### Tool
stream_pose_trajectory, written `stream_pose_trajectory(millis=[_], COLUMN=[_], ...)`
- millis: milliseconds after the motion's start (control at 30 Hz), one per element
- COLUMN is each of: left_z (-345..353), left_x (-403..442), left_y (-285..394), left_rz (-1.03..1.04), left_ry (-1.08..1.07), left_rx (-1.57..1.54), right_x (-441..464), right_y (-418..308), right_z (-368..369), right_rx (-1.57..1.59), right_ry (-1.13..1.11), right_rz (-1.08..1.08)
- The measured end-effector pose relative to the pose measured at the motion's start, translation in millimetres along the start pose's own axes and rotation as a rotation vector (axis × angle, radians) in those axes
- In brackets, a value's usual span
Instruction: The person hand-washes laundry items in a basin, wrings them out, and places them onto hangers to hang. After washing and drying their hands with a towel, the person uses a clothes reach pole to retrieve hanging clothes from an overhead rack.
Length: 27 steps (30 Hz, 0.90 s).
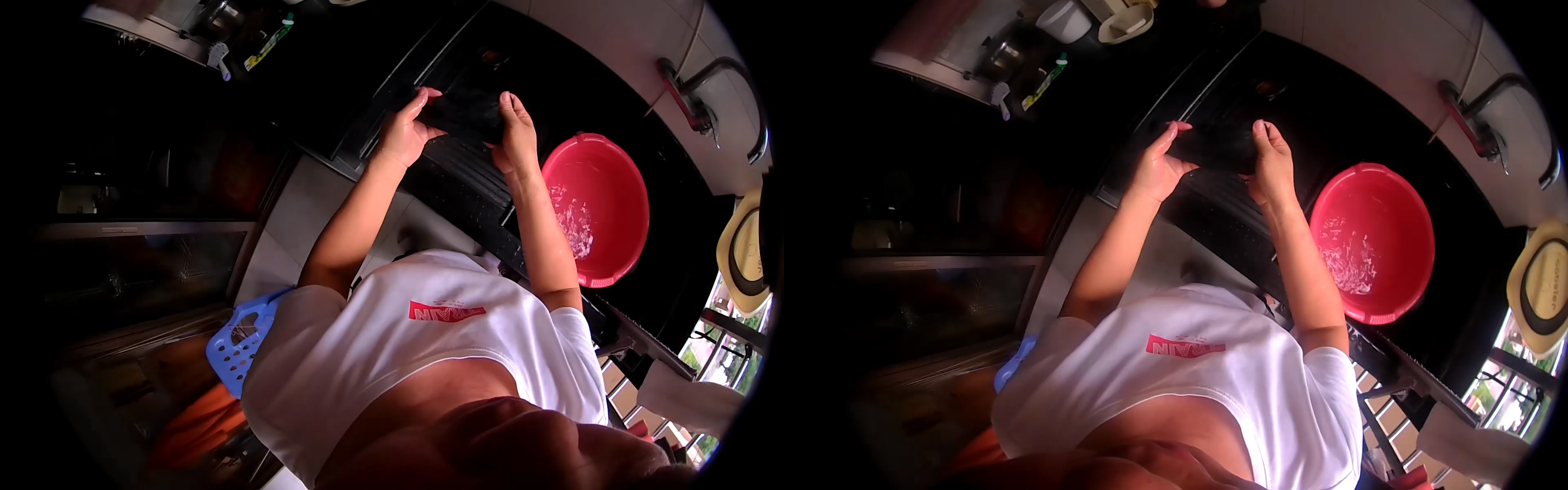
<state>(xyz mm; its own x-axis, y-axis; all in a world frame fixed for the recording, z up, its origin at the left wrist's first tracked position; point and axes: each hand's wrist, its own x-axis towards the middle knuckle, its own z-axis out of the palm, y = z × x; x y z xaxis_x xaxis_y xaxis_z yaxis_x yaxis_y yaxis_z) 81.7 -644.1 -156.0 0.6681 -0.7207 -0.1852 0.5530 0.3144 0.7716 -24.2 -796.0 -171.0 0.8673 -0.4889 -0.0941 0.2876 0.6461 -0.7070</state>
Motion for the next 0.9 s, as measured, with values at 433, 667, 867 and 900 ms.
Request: stream_pose_trajectory(millis=[433,667,867,900], left_z=[-67,-83,-53,-48], left_x=[-35,-20,-13,-9], left_y=[136,178,191,188], left_rz=[0.69,0.047,0.053,0.056], left_ry=[-0.344,-0.366,-0.486,-0.495], left_rx=[0.828,0.292,0.158,0.174], right_x=[38,60,62,60], right_y=[26,0,-19,-22], right_z=[190,197,197,199], right_rx=[-0.637,-0.673,-0.526,-0.53], right_ry=[-0.351,-0.307,-0.461,-0.502], right_rz=[-0.066,-0.138,-0.082,-0.043])
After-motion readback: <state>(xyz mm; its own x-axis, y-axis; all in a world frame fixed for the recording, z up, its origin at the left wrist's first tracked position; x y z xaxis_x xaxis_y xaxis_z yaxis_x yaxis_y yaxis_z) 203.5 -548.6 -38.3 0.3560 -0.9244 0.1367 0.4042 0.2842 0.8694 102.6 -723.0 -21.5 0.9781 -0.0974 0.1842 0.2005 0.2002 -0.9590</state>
